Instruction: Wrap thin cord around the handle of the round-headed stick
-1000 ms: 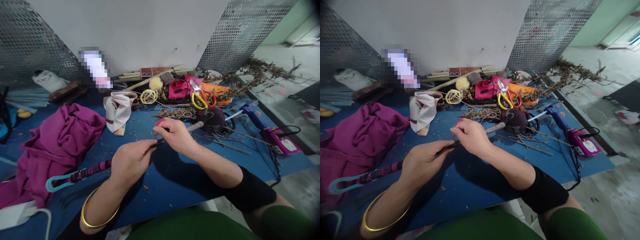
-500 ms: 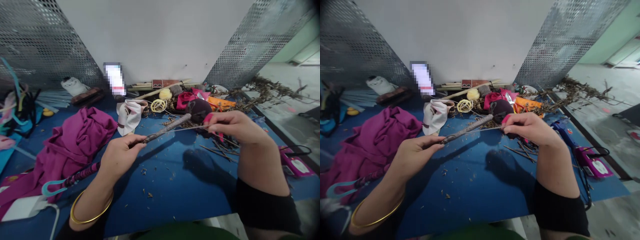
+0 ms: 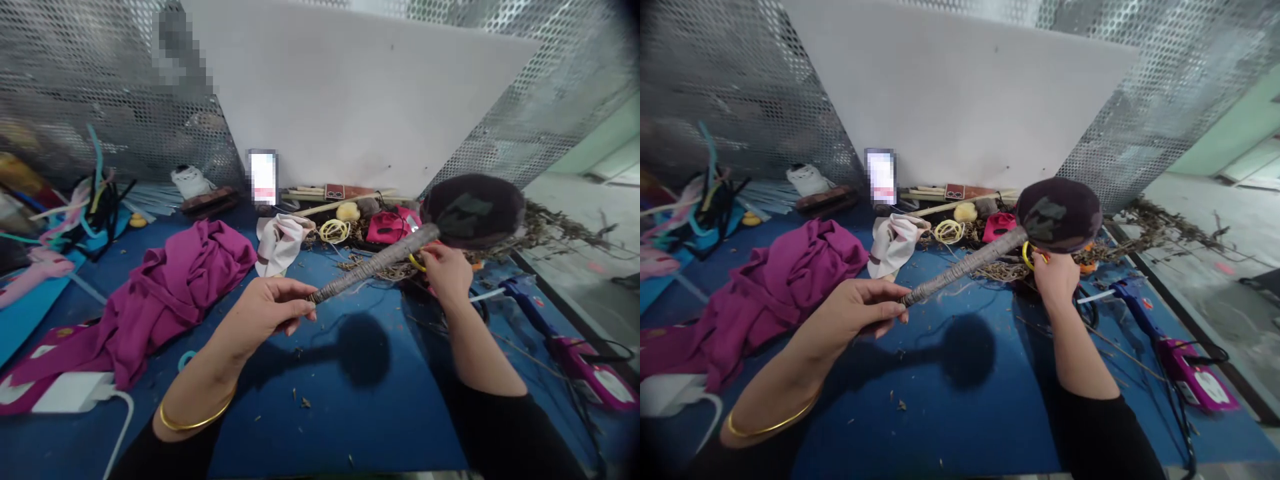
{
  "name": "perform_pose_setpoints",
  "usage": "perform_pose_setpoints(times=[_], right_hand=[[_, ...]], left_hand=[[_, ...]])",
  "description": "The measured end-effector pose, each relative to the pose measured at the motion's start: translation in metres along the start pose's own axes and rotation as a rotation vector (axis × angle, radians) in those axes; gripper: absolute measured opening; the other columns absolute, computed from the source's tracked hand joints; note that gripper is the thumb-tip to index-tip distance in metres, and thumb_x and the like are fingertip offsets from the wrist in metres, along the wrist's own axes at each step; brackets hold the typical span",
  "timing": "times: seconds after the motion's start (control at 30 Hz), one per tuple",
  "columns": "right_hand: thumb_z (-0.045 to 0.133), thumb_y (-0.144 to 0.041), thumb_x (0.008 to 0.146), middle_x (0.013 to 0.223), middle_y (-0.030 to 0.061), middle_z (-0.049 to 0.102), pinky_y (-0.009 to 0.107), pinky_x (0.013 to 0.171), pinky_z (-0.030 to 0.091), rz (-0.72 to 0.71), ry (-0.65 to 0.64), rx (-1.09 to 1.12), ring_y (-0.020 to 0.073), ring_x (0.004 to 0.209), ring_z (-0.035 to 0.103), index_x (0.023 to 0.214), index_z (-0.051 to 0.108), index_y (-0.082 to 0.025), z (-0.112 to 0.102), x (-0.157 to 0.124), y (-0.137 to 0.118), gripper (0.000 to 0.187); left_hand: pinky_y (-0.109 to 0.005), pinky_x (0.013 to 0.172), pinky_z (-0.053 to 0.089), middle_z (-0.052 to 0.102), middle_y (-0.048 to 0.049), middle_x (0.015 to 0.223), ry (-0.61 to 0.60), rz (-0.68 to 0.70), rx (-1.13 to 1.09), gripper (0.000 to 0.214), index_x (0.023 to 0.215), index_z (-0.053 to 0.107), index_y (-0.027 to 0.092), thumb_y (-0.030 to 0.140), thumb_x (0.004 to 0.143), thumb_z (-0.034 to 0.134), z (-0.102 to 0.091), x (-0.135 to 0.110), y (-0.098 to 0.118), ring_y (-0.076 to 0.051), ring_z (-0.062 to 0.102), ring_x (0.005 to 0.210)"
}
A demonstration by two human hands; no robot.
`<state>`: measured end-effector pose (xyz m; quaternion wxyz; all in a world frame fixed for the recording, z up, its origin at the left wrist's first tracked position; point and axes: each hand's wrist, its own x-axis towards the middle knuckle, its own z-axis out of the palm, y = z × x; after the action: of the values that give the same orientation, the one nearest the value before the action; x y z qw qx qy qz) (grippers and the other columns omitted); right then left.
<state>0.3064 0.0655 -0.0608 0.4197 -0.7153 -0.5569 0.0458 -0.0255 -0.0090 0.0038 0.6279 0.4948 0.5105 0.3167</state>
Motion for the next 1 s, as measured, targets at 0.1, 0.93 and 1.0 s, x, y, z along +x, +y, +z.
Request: perform_pose_setpoints(times=[0.1, 0.93, 1.0], right_hand=[[0.056, -0.038, 0.082, 0.103, 0.0146, 0.066, 0.050, 0.096, 0.038, -0.197, -0.063, 0.003, 0.0304, 0.102, 0.058, 0.101, 0.070, -0.017, 0.012, -0.027, -0.031, 0.031], [0.038, -0.022, 0.097, 0.059, -0.0015, 0.040, 0.027, 0.059, 0.037, -0.722, -0.571, 0.681, 0.0127, 0.057, 0.042, 0.065, 0.042, -0.020, 0.002, -0.118, -0.111, 0.032], [0.038, -0.021, 0.097, 0.059, -0.0014, 0.041, 0.027, 0.058, 0.037, -0.724, -0.555, 0.667, 0.0127, 0.057, 0.042, 0.066, 0.042, -0.020, 0.001, -0.119, -0.112, 0.032]], left_hand=[[-0.017, 0.035, 0.029, 0.069, -0.0024, 0.064, 0.029, -0.023, -0.087, 0.030, 0.092, 0.066, 0.012, 0.025, 0.066, 0.071, 0.002, 0.000, -0.002, -0.006, 0.049, 0.039], [-0.017, 0.038, 0.028, 0.060, 0.0034, 0.053, 0.138, -0.064, -0.154, 0.019, 0.090, 0.069, 0.011, 0.014, 0.072, 0.063, 0.031, 0.015, -0.017, -0.003, 0.040, 0.036], [-0.017, 0.038, 0.028, 0.060, 0.0033, 0.053, 0.146, -0.056, -0.126, 0.019, 0.089, 0.069, 0.011, 0.015, 0.072, 0.063, 0.030, 0.015, -0.018, -0.004, 0.040, 0.037]])
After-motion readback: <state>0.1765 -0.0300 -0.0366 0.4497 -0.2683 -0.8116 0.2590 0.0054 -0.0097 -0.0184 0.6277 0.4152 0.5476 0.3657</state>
